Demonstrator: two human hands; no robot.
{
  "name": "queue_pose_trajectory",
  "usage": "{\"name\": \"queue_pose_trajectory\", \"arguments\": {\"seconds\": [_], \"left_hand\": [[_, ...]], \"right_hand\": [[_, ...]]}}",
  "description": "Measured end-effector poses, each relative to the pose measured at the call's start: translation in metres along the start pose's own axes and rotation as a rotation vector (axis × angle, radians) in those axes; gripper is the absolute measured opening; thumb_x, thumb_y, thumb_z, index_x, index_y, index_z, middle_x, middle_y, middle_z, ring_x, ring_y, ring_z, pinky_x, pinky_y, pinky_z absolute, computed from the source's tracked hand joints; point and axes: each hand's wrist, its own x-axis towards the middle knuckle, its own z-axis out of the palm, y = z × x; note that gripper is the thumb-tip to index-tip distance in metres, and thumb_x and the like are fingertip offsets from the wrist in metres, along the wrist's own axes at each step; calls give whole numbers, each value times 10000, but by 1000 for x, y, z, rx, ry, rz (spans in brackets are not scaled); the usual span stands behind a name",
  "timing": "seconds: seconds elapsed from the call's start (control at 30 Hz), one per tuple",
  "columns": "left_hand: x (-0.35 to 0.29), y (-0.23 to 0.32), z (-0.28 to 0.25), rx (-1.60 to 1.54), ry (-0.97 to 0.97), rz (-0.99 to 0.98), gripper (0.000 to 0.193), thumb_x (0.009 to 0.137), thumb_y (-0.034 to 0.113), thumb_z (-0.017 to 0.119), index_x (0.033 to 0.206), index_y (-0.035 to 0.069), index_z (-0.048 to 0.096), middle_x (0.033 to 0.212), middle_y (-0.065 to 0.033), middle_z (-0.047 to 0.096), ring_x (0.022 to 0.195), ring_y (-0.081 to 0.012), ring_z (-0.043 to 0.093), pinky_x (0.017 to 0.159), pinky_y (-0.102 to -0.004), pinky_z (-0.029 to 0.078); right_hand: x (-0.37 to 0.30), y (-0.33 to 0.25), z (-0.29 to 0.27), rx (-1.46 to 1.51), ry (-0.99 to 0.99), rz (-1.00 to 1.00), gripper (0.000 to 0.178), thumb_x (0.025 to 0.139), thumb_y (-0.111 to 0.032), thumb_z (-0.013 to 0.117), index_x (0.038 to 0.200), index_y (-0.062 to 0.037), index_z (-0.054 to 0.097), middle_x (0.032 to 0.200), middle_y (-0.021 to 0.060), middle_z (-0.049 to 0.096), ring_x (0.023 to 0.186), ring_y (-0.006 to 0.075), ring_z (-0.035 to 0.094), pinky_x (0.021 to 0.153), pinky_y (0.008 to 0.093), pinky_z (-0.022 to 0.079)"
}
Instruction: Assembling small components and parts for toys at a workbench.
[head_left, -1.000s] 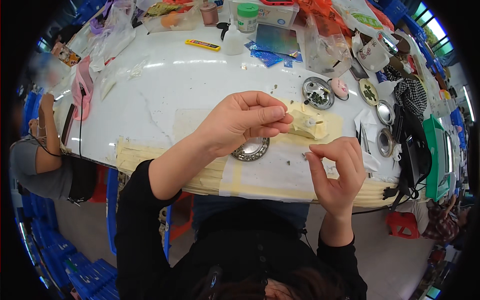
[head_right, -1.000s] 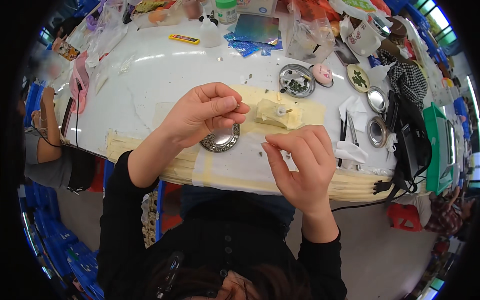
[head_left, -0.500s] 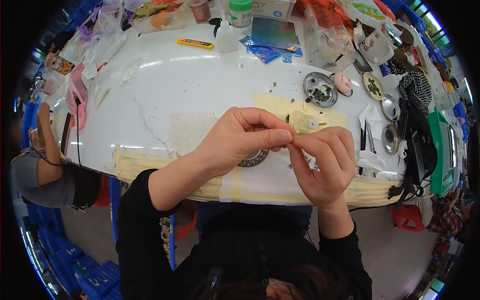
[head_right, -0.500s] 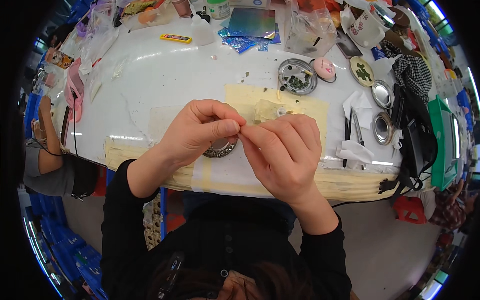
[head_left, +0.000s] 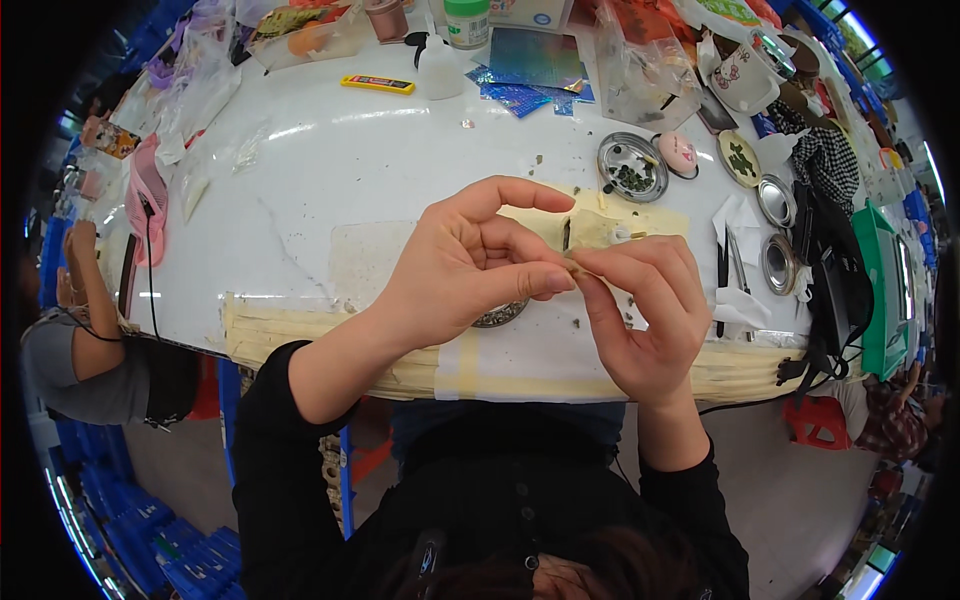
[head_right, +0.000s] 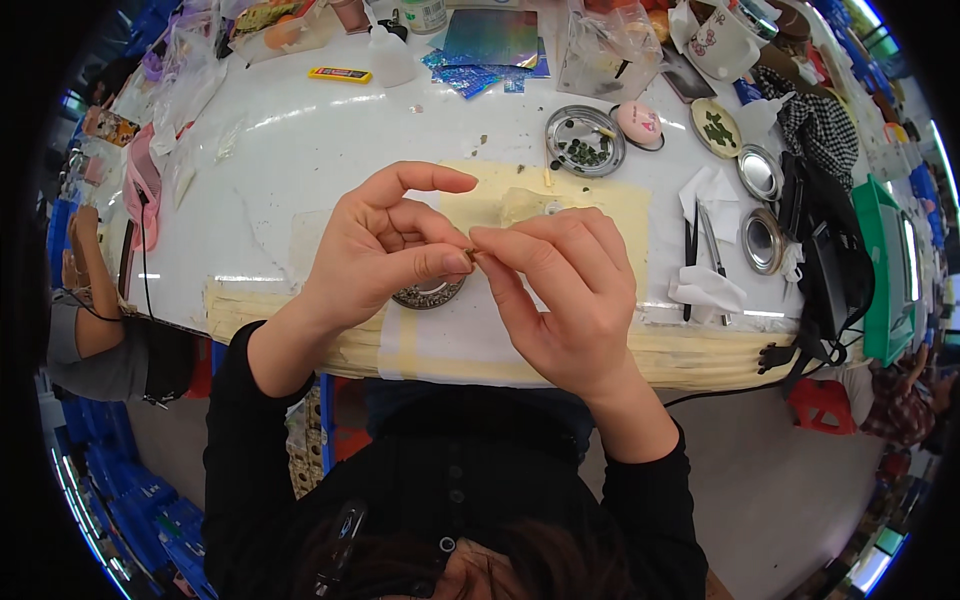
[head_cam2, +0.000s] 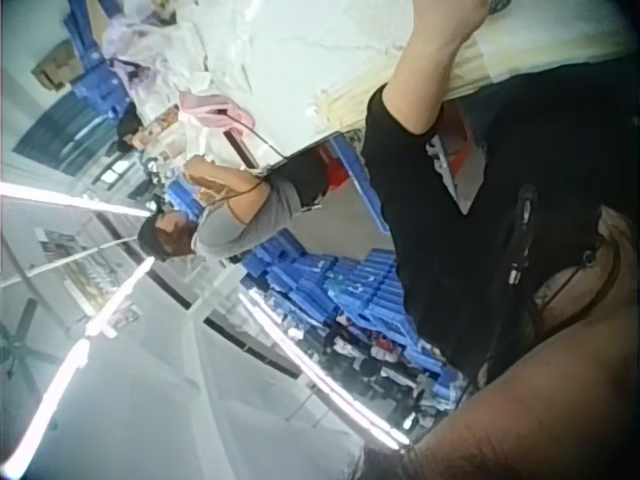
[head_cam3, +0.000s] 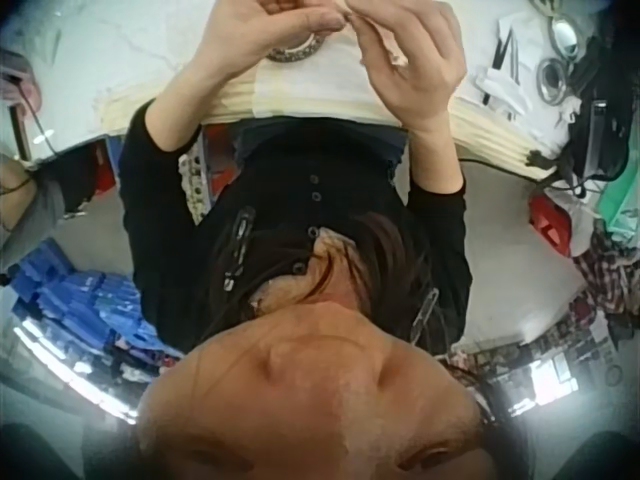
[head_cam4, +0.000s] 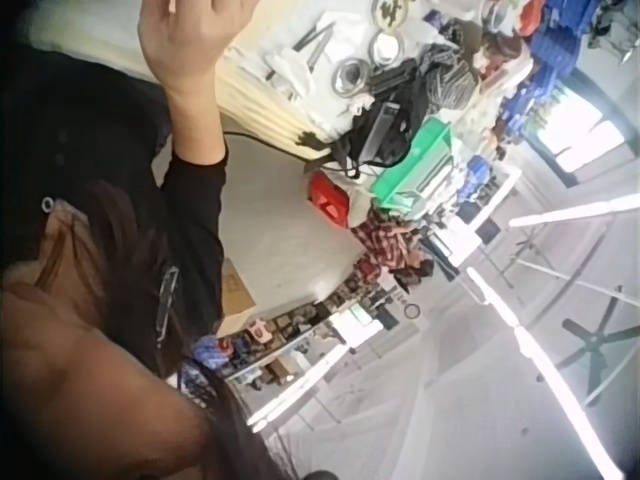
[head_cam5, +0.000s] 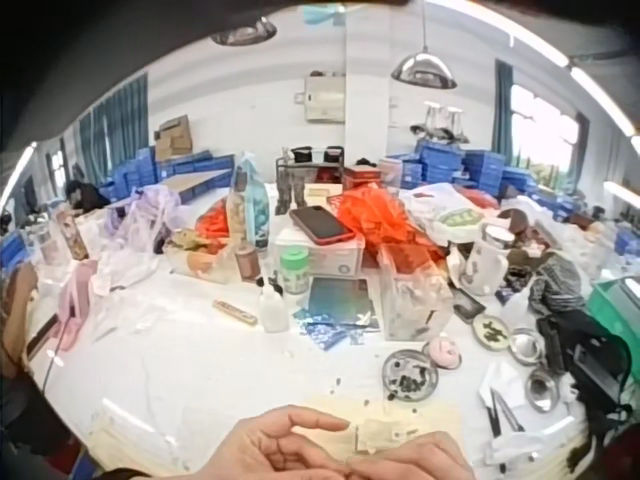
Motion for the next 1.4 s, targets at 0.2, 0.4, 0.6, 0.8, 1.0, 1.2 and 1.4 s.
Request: {"name": "queue_pose_trajectory", "arguments": {"seconds": [0.2, 0.4, 0.6, 0.8, 1.0, 1.2, 1.4], "left_hand": [[-2, 0, 1, -6, -10, -1, 373, 840, -39, 695, 1186, -44, 554, 899, -129, 707, 816, -132, 678, 761, -240, 544], [-2, -4, 1, 12, -22, -21, 158, 882, -17, 656, 1035, -55, 651, 936, -147, 700, 867, -177, 697, 779, -265, 576], [-2, -2, 0, -84, -45, -119, 134, 902, 4, 638, 1020, -57, 657, 936, -141, 699, 857, -185, 701, 777, -270, 585], [-3, -4, 2, 25, 13, -23, 127, 884, -23, 649, 1005, -62, 659, 939, -146, 695, 867, -170, 691, 777, -267, 578], [-6, -7, 5, 445, 90, 319, 151, 839, -57, 680, 991, -61, 672, 931, -128, 695, 856, -146, 681, 772, -248, 562], [-4, -7, 4, 539, 105, 398, 154, 815, -59, 696, 968, -47, 686, 905, -109, 699, 821, -132, 679, 752, -239, 552], [-2, -12, 4, 577, 139, 441, 143, 802, -30, 712, 944, -15, 703, 858, -96, 708, 764, -130, 691, 696, -233, 557]], "right_hand": [[-1, -1, 0, 23, -13, 19, 228, 675, 6, 768, 872, -76, 689, 777, 31, 600, 698, 213, 533, 615, 317, 424], [-3, 0, 1, -67, 51, -32, 249, 655, 9, 775, 868, -84, 688, 769, 19, 592, 705, 205, 526, 615, 311, 422], [-6, 0, 2, -130, 88, -102, 280, 636, 17, 781, 883, -87, 700, 774, 8, 598, 684, 195, 523, 606, 302, 414], [-6, -1, 0, -53, 73, -21, 246, 678, 7, 766, 903, -74, 708, 766, 18, 615, 685, 196, 532, 613, 298, 418], [-9, -4, -3, 158, 6, 144, 254, 730, 28, 732, 973, -43, 723, 778, 58, 634, 688, 202, 553, 615, 292, 434], [-12, -2, -1, 221, -21, 149, 320, 730, 36, 724, 1042, -33, 722, 800, 65, 641, 683, 203, 559, 609, 291, 438], [-10, -4, -1, 61, -10, 9, 351, 718, 30, 731, 1061, -42, 721, 813, 56, 644, 683, 206, 557, 607, 294, 433]]}}
